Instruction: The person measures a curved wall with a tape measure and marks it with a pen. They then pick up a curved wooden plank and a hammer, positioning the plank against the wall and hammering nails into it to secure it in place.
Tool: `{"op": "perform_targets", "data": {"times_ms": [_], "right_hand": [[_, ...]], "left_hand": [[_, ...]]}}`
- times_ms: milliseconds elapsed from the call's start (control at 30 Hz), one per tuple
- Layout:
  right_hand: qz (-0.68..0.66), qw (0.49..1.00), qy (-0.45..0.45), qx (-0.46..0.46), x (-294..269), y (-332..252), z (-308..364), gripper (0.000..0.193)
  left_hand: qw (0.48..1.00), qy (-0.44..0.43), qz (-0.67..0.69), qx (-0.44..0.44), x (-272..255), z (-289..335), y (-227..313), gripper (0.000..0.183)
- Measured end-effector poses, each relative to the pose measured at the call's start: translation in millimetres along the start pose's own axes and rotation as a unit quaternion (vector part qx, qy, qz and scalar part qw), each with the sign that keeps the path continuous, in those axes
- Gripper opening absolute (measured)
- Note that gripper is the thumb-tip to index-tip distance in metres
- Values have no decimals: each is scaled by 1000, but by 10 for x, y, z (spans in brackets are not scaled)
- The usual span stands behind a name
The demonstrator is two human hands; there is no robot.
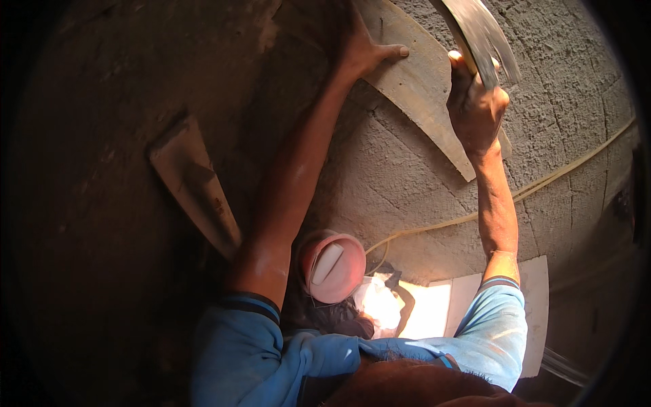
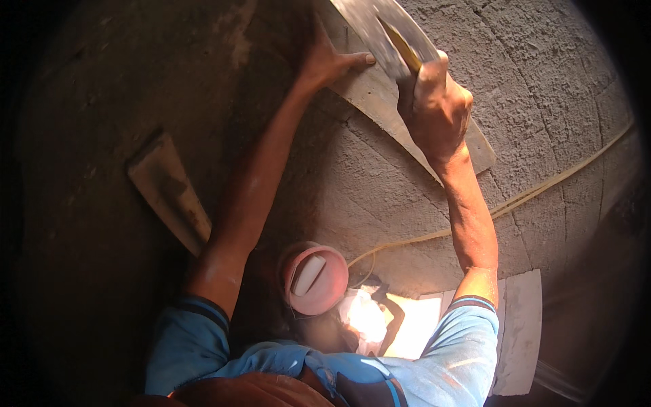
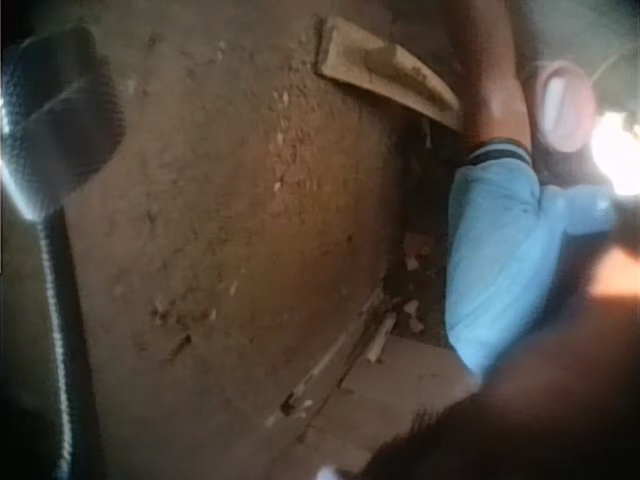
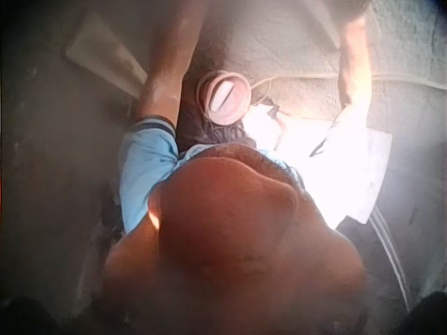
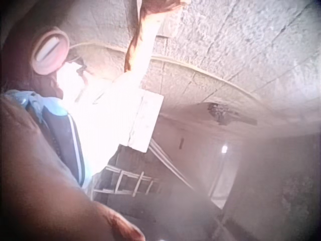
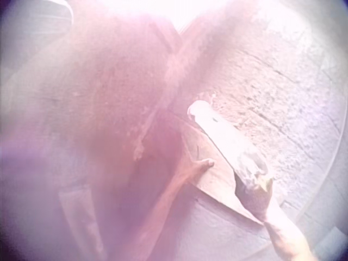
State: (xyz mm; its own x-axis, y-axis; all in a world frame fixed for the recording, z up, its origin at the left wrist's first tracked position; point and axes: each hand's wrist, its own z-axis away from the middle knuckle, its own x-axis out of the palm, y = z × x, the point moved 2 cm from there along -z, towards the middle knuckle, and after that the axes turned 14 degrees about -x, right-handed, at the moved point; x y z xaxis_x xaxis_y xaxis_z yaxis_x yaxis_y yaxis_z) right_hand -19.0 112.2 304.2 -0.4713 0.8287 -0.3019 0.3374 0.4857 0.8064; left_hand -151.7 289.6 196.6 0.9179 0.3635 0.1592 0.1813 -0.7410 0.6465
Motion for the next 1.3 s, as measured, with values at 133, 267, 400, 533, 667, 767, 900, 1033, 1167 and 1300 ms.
{"op": "perform_targets", "data": {"times_ms": [133,267,400,533,667,767,900,1033,1167,1300], "right_hand": [[33,904,-401,143,329,195,526,9],[-30,967,-231,106,188,78,44,19],[-36,984,-142,104,205,119,556,22],[-3,946,-305,108,437,273,435,23],[-15,924,-337,179,274,193,500,22],[0,919,-361,157,302,266,530,22],[-61,933,-221,277,-543,-261,677,24],[-13,860,-142,491,-1603,-1058,1280,31],[48,645,-152,747,-2586,-1824,2154,38],[73,575,-224,783,-3318,-2601,3130,35]], "left_hand": [[999,-19,-4,-28,142,87,-2,78],[999,-7,-17,-33,-17,26,-8,85],[999,-19,-3,-31,124,82,75,93],[997,-13,-35,-66,-12,57,11,101],[995,-19,-40,-87,62,111,83,109],[989,-19,-72,-128,19,36,48,114],[992,16,-26,-119,3,44,18,140],[987,-30,-72,-141,-78,-1,-30,144],[998,0,-51,-43,104,314,824,119],[967,-24,-207,148,502,364,1116,85]]}}
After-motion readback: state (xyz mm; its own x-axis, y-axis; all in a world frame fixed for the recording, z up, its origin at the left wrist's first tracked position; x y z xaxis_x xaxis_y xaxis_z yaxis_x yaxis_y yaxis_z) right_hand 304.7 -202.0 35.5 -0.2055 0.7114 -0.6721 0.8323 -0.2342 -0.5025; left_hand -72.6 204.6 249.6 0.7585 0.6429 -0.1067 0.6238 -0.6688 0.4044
